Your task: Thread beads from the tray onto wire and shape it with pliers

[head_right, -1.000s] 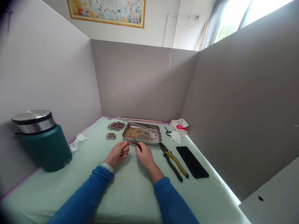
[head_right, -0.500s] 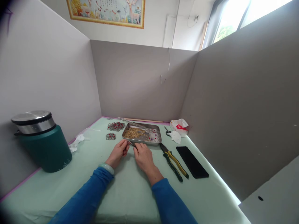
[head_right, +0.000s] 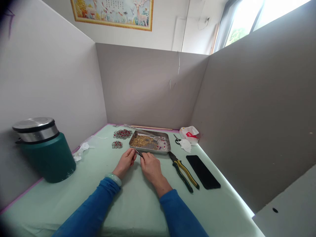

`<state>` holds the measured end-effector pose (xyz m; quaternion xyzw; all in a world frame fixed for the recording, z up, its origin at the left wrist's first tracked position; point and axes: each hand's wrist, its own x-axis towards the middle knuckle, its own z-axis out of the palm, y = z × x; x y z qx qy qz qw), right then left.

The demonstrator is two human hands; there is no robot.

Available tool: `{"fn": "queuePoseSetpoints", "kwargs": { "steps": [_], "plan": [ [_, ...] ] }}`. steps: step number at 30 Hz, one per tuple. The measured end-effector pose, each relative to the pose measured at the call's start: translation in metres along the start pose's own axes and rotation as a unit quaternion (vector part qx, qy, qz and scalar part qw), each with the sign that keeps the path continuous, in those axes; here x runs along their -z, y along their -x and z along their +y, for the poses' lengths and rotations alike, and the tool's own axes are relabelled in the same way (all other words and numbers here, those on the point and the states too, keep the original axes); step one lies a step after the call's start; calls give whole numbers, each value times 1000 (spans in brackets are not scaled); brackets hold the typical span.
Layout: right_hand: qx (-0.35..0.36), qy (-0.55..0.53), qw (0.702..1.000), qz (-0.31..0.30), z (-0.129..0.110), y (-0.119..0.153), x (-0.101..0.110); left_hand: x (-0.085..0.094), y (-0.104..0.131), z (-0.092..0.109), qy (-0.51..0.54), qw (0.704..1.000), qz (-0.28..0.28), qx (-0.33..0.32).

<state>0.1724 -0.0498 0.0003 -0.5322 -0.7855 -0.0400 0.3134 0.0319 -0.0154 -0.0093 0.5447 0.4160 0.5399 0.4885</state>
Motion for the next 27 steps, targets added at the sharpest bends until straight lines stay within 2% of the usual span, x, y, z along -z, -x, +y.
{"fn": "queuePoseSetpoints", "kwargs": {
  "steps": [6,18,27],
  "plan": [
    [-11,-9,1000,-5,-1,1,-4,1,-2,-6,-48,998,11,-27],
    [-55,-183,981,-12,-2,-1,-13,-2,1,0,-134,987,53,-77],
    [-81,-240,967,-9,-5,-1,-13,-5,8,9,-264,949,106,-136]
  ]
}}
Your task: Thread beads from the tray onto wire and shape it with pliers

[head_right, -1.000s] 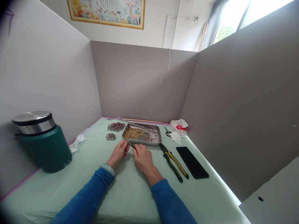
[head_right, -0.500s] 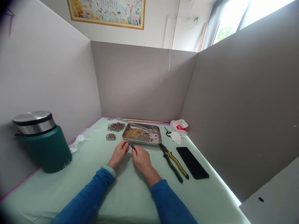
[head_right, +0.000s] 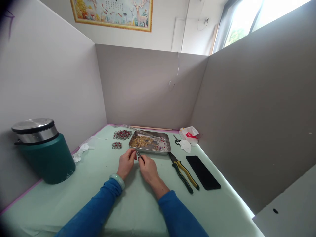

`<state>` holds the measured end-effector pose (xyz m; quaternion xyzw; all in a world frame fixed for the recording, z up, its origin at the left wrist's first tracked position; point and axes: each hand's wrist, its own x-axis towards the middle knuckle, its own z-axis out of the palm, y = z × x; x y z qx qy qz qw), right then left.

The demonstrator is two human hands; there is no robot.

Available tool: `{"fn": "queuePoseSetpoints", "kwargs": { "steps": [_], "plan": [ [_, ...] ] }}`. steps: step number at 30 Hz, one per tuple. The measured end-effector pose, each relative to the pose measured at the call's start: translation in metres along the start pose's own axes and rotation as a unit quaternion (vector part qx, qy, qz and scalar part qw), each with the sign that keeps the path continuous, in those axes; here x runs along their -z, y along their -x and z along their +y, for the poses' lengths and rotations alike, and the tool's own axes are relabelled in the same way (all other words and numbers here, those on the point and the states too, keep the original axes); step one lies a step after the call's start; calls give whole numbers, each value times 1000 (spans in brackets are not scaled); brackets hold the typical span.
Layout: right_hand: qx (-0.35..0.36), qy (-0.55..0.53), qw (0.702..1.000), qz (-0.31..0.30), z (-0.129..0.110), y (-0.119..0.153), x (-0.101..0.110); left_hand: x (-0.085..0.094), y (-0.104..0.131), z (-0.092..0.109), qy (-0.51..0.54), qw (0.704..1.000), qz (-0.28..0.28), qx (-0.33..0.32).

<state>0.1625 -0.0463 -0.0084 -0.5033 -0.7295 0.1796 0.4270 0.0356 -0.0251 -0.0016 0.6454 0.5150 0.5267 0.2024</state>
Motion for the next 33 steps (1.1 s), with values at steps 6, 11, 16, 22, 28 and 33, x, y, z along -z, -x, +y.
{"fn": "queuePoseSetpoints", "kwargs": {
  "steps": [6,11,16,22,28,33],
  "plan": [
    [-14,-27,1000,-2,-2,0,0,-1,1,1,-31,999,14,-22],
    [-18,-45,999,1,-3,1,-1,-2,4,-1,-55,998,25,-35],
    [-18,-42,999,8,-3,0,-3,-3,4,-1,-69,997,21,-34],
    [-10,33,999,17,-4,1,-8,-5,4,1,-47,999,14,-6],
    [7,68,997,25,-4,1,-11,-6,4,0,-35,999,16,26],
    [-23,-74,997,-29,0,-6,-7,-5,-1,-6,127,991,-11,42]
  ]
}}
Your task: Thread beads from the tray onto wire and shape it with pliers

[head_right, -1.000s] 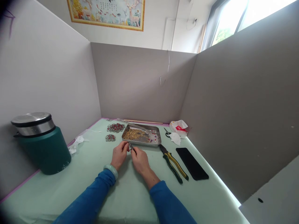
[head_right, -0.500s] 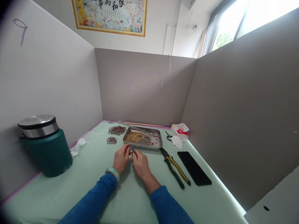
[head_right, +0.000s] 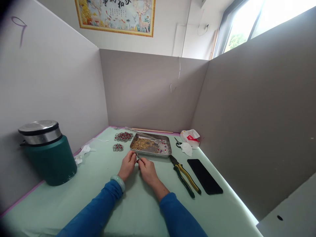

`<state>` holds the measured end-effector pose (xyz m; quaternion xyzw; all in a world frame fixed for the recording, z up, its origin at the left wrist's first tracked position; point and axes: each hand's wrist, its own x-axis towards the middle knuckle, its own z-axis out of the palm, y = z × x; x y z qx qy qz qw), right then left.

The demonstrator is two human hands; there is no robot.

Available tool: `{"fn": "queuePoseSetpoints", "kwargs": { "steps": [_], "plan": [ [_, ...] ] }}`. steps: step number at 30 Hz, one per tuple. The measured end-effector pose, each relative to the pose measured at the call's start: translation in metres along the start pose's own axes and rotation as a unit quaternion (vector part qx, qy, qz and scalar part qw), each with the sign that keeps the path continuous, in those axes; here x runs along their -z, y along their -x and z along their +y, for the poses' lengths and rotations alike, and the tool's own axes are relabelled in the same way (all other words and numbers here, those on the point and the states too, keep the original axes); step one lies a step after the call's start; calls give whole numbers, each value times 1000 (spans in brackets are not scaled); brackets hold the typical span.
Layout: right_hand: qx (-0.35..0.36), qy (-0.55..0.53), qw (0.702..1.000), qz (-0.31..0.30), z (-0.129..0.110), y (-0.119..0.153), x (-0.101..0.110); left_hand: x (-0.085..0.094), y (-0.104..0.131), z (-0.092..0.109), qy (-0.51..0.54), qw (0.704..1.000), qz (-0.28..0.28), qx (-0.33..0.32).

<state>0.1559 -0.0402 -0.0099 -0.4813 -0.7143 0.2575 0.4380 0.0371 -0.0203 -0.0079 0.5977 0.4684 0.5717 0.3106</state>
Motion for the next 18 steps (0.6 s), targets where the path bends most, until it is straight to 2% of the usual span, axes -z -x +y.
{"fn": "queuePoseSetpoints", "kwargs": {
  "steps": [4,9,14,18],
  "plan": [
    [-24,-60,998,-26,0,-2,4,-1,-3,-5,126,990,-34,55],
    [21,35,999,30,-4,2,5,-4,-2,-1,182,978,-45,92],
    [38,96,994,32,-2,3,5,-4,-1,3,223,964,-69,128],
    [53,166,984,46,0,4,7,-3,0,4,205,967,-71,133]
  ]
}}
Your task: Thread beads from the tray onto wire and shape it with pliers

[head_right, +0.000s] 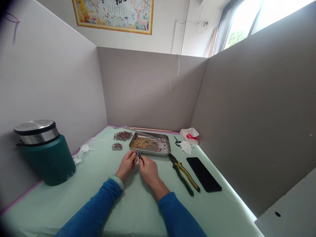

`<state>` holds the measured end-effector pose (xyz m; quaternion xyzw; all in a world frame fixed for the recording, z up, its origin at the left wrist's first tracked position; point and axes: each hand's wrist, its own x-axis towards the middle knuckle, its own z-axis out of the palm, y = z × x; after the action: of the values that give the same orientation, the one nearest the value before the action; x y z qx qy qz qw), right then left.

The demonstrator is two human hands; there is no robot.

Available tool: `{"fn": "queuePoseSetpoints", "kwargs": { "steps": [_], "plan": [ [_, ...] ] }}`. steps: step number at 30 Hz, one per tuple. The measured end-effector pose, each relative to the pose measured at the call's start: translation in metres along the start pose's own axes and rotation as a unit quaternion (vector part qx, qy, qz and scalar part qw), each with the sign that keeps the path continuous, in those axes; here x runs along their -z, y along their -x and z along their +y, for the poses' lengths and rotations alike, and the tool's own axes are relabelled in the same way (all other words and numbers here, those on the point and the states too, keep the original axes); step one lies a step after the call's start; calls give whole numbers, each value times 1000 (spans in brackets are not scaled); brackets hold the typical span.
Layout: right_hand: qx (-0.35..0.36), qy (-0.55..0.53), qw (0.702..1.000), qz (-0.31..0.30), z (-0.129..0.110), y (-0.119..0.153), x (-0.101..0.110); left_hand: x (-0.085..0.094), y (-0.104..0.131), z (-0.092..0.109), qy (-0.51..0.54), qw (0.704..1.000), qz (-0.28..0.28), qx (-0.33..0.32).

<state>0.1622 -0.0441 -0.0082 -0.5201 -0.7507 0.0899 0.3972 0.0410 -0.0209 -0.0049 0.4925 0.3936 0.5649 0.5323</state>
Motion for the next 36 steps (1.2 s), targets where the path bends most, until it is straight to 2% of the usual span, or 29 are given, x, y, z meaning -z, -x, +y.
{"fn": "queuePoseSetpoints", "kwargs": {
  "steps": [6,13,18,24,28,36],
  "plan": [
    [1,58,998,-1,-1,1,2,1,1,2,-5,1000,-14,-2],
    [-4,52,999,-3,-2,2,1,4,-4,-4,-68,997,2,-39],
    [-3,60,998,1,-2,2,-1,4,-4,-2,-100,994,23,-42],
    [-11,-35,999,-5,-4,1,-4,2,3,6,46,999,-2,23],
    [-41,-101,994,-22,-7,1,-6,2,6,8,103,994,-14,37],
    [-30,-54,998,22,-3,0,1,6,0,7,144,988,-13,46]
  ]
}}
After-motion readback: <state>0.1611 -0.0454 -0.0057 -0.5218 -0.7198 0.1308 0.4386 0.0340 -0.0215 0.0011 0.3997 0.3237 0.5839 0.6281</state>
